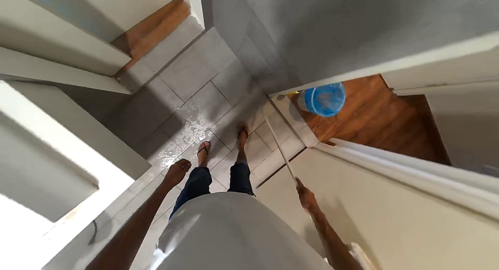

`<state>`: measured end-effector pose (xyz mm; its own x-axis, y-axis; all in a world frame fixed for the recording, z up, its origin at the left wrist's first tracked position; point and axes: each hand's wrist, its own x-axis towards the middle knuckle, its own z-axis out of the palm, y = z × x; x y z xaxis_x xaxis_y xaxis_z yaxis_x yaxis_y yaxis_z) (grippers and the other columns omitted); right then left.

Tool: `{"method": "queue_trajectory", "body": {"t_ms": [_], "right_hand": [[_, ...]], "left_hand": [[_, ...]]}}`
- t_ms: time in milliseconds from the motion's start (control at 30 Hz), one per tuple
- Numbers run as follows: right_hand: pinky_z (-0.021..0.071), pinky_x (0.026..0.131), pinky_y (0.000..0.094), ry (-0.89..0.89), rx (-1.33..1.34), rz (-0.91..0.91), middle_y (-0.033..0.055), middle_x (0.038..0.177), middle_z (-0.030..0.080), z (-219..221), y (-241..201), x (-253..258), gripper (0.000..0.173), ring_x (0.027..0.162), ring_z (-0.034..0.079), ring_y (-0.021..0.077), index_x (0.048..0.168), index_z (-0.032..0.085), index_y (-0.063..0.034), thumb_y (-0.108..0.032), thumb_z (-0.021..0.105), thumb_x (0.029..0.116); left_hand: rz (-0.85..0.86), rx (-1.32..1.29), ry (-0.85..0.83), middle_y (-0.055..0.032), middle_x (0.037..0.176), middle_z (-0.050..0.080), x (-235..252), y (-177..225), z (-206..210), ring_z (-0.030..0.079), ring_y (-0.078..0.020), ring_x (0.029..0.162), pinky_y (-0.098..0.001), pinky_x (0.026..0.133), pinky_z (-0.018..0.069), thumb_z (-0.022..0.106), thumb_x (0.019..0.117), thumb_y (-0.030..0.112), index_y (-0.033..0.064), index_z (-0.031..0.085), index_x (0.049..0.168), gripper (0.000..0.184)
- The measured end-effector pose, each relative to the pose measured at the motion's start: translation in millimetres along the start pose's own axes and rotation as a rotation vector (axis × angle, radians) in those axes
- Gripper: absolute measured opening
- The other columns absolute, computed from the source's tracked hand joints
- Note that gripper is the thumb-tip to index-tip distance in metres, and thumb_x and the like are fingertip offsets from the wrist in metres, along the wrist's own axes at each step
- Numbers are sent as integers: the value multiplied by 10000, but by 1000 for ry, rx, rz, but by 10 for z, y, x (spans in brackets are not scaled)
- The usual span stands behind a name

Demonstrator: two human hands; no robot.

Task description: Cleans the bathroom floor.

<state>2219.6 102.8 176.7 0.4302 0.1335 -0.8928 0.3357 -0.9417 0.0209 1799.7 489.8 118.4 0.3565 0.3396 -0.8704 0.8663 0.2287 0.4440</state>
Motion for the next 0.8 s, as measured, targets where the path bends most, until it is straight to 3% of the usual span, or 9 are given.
{"method": "queue_trajectory", "body": {"t_ms": [133,233,300,333,433,533,600,700,800], "right_hand": [[530,716,584,-44,335,190,262,1111,680,1517,487,-992,499,776,645,387,1625,328,-258,-293,368,1129],[496,577,487,-61,515,253,202,1006,665,2128,421,-1613,487,629,556,273,1612,360,-279,-306,390,1126],[522,644,480,2,553,205,186,1065,692,2262,302,-1844,461,691,602,258,1576,438,-239,-262,417,1116],[550,753,504,42,554,158,195,1122,711,2277,201,-1856,449,785,660,280,1558,471,-215,-237,424,1112],[557,867,542,70,468,-12,210,1088,721,2154,-353,-1491,468,899,705,342,1580,432,-214,-218,398,1113],[509,1015,562,13,345,-139,238,1291,654,1642,-1289,-586,519,1165,654,401,1621,336,-216,-199,395,1105],[532,949,606,45,316,-174,256,1324,620,1461,-1705,39,566,1163,641,439,1615,342,-279,-192,485,1074],[563,827,620,135,262,-186,256,1287,631,1237,-1714,657,624,1066,672,450,1596,355,-377,-157,526,1037],[556,837,637,156,291,-119,242,1268,658,1363,-996,648,652,1080,672,453,1593,355,-397,-147,546,1021]], "left_hand": [[-89,-12,49,-206,1177,679,-83,-344,-65,676,-279,1028,-461,934,527,448,1097,223,-28,609,1284,352],[-134,51,-36,-211,1165,679,-199,-682,25,674,-296,1017,-481,922,531,443,1098,230,-35,602,1290,364],[-143,174,-158,-227,1185,675,-282,-897,90,666,-327,1059,-507,962,514,457,1088,211,-35,621,1277,351],[-131,247,-207,-235,1195,673,-303,-968,107,663,-344,1085,-520,990,504,465,1084,206,-33,632,1268,345],[-119,358,-252,-240,1204,674,-413,-1093,164,660,-358,1115,-534,1017,492,473,1082,206,-37,640,1254,341],[-128,282,-187,-230,1212,671,-534,-1043,160,674,-325,1071,-505,944,533,478,1087,188,-41,614,1285,333],[-108,268,-133,-221,1208,673,-662,-947,90,680,-298,1046,-476,916,549,479,1085,171,-42,597,1309,331],[-22,286,15,-189,1149,694,-806,-864,40,694,-253,1007,-447,880,573,485,1075,177,-34,608,1278,318],[-29,312,99,-177,1118,689,-894,-1019,133,689,-233,985,-430,857,575,469,1091,216,-40,601,1268,338]]}}
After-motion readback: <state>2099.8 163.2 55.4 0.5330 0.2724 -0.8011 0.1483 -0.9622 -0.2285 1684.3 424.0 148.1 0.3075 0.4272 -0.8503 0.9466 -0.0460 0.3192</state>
